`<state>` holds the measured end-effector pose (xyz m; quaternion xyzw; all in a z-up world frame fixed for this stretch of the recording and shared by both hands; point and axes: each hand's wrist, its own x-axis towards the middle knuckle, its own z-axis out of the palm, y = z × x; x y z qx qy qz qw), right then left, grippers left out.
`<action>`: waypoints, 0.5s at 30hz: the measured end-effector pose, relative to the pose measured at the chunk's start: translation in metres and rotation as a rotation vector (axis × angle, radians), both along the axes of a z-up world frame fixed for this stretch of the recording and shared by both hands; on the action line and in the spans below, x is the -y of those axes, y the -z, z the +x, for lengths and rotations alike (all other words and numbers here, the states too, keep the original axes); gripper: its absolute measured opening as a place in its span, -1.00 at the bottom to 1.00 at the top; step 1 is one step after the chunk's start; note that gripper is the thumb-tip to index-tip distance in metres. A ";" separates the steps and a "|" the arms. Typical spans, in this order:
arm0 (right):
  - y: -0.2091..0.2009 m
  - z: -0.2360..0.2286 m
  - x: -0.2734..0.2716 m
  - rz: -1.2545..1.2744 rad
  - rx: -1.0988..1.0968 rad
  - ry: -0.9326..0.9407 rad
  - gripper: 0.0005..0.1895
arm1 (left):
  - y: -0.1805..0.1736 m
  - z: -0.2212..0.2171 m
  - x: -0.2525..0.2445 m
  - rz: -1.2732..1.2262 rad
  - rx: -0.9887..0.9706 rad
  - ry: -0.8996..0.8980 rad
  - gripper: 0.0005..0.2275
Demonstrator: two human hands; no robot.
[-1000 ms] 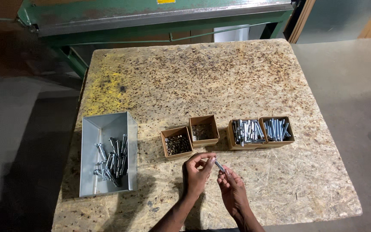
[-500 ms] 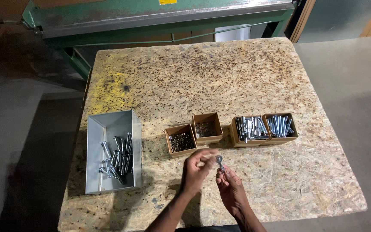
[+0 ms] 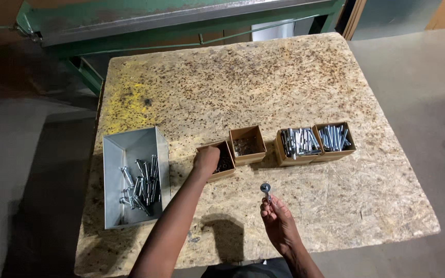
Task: The person repeatedly picks a bolt from a metal bin, then picks a nut and a washer from cardboard boxes, and threads them together by hand. The assembled fasteners are placed back into the metal bin. The cycle repeats throughout the clip.
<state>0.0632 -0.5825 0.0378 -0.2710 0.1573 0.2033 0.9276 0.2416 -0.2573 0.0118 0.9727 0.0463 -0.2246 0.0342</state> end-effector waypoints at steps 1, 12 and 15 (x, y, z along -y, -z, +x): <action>0.000 -0.003 -0.001 -0.001 -0.003 0.000 -0.74 | 0.008 0.004 0.001 -0.001 -0.003 0.000 -0.86; 0.001 -0.006 0.014 0.025 0.081 0.001 -0.71 | 0.025 0.007 0.013 -0.161 0.076 0.005 -0.79; 0.009 -0.007 0.019 0.024 0.027 0.009 -0.69 | 0.039 0.008 0.006 -0.200 0.064 -0.052 -0.78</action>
